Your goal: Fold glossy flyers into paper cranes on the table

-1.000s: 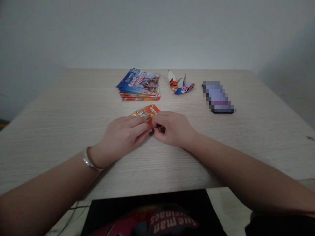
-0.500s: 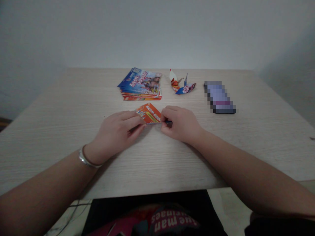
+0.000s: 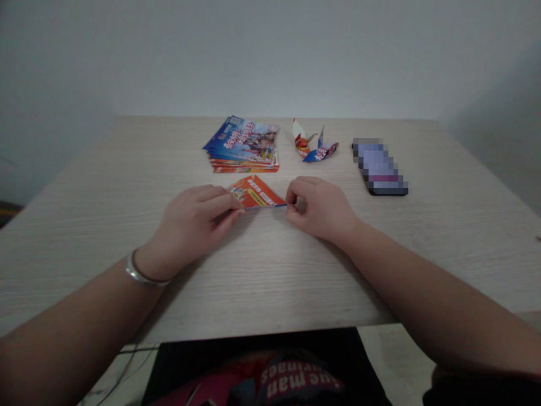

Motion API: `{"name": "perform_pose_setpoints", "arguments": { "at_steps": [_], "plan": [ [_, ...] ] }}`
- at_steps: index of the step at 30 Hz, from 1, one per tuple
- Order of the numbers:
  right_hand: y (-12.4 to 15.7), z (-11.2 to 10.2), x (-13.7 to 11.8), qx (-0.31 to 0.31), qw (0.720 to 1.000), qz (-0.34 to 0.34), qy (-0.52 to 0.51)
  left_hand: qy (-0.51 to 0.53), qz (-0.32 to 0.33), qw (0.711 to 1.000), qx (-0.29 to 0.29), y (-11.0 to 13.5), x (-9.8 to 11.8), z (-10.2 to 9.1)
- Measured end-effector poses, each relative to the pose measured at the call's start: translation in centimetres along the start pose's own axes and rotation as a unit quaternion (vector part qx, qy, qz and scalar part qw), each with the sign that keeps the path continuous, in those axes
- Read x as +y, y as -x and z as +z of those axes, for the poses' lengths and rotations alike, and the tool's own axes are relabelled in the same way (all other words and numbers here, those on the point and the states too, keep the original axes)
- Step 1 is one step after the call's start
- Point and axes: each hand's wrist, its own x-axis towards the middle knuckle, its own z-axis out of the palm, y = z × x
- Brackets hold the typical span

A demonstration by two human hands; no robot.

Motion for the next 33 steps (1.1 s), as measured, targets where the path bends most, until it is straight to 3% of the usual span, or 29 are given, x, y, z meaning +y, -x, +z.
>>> {"name": "perform_pose_setpoints", "arguments": {
  "at_steps": [16,20,25,33],
  "plan": [
    [0.2,0.2,0.3,0.058,0.997,0.045,0.001,-0.005,-0.006,1.0,0.01,0.2,-0.2,-0.2],
    [0.2,0.1,1.2,0.102,0.991,0.065,-0.056,0.008,-0.026,0.999,0.025,0.2,-0.4,-0.1],
    [0.1,0.3,1.1,0.058,0.992,-0.025,-0.109,0.039,-0.03,0.998,0.044,0.0,-0.6,0.2],
    [0.2,0.4,-1.1,0.091,0.984,-0.154,0.011,-0.049,-0.006,0.995,0.083,-0.1,0.3,0.0]
  ]
}}
